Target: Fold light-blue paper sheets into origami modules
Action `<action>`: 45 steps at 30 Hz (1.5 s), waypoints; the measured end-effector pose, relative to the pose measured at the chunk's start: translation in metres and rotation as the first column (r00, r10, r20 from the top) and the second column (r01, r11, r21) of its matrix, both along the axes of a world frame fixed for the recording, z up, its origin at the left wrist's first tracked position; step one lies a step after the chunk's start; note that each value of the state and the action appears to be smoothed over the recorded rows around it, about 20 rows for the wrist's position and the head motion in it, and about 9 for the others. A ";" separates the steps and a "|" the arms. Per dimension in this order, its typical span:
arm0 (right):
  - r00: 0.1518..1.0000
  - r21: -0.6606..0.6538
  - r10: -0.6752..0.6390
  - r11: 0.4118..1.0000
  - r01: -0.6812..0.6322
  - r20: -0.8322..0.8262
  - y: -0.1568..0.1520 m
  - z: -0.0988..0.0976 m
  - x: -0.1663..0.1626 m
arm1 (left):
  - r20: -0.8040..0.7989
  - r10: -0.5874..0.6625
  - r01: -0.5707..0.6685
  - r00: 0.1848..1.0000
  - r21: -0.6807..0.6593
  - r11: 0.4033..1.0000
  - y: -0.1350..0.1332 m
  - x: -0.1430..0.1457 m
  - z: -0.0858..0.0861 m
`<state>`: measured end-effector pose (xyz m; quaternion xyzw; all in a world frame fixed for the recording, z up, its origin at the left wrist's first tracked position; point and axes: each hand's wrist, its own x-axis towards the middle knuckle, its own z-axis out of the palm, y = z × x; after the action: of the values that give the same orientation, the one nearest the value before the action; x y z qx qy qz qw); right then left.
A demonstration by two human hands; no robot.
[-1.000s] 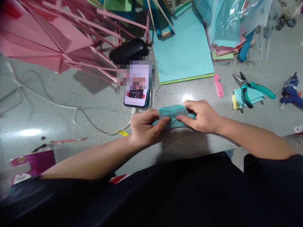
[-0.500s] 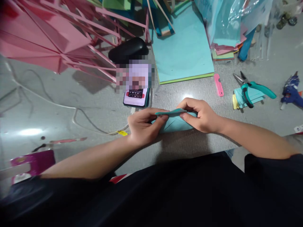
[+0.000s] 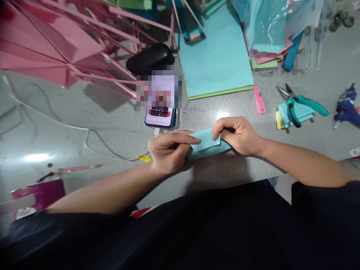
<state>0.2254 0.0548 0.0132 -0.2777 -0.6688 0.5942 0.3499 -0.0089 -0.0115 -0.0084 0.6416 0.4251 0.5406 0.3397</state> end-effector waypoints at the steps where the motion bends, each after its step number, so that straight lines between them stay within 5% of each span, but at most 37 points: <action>1: 1.000 0.057 0.007 0.998 -0.007 0.006 0.000 0.001 0.001 | -0.002 0.004 -0.004 1.000 -0.006 1.000 0.000 0.000 0.000; 7: 0.992 0.342 0.006 0.938 -0.050 0.128 0.003 0.006 0.007 | 0.008 -0.069 0.070 0.998 -0.033 0.997 -0.002 -0.003 -0.001; 14: 0.982 0.503 0.017 0.857 -0.112 0.190 0.007 0.001 0.010 | -0.057 -0.031 0.015 0.998 -0.271 0.962 0.002 0.003 -0.002; 20: 0.963 0.628 0.046 0.750 -0.209 0.265 0.017 -0.001 0.014 | -0.146 -0.072 0.035 0.987 -0.240 0.970 0.007 0.002 0.002; 26: 0.955 0.636 0.069 0.733 -0.244 0.287 0.022 -0.002 0.016 | -0.091 -0.094 0.065 0.991 -0.275 0.959 0.006 0.003 0.003; 35: 0.954 0.643 0.041 0.730 -0.231 0.297 0.024 0.001 0.016 | -0.137 0.014 -0.049 0.990 -0.252 0.967 0.005 0.002 0.002; 42: 0.945 0.718 0.039 0.641 -0.272 0.324 0.018 0.000 0.011 | -0.139 -0.035 0.003 0.990 -0.219 0.976 0.005 0.004 0.002; 45: 0.954 0.641 0.067 0.727 -0.247 0.291 0.013 0.006 0.010 | -0.138 -0.036 0.009 0.990 -0.191 0.981 0.004 0.005 0.001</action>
<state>0.2357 0.0673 0.0194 -0.1471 -0.8969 0.3018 0.2879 -0.0036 -0.0076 -0.0072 0.6475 0.4905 0.4470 0.3747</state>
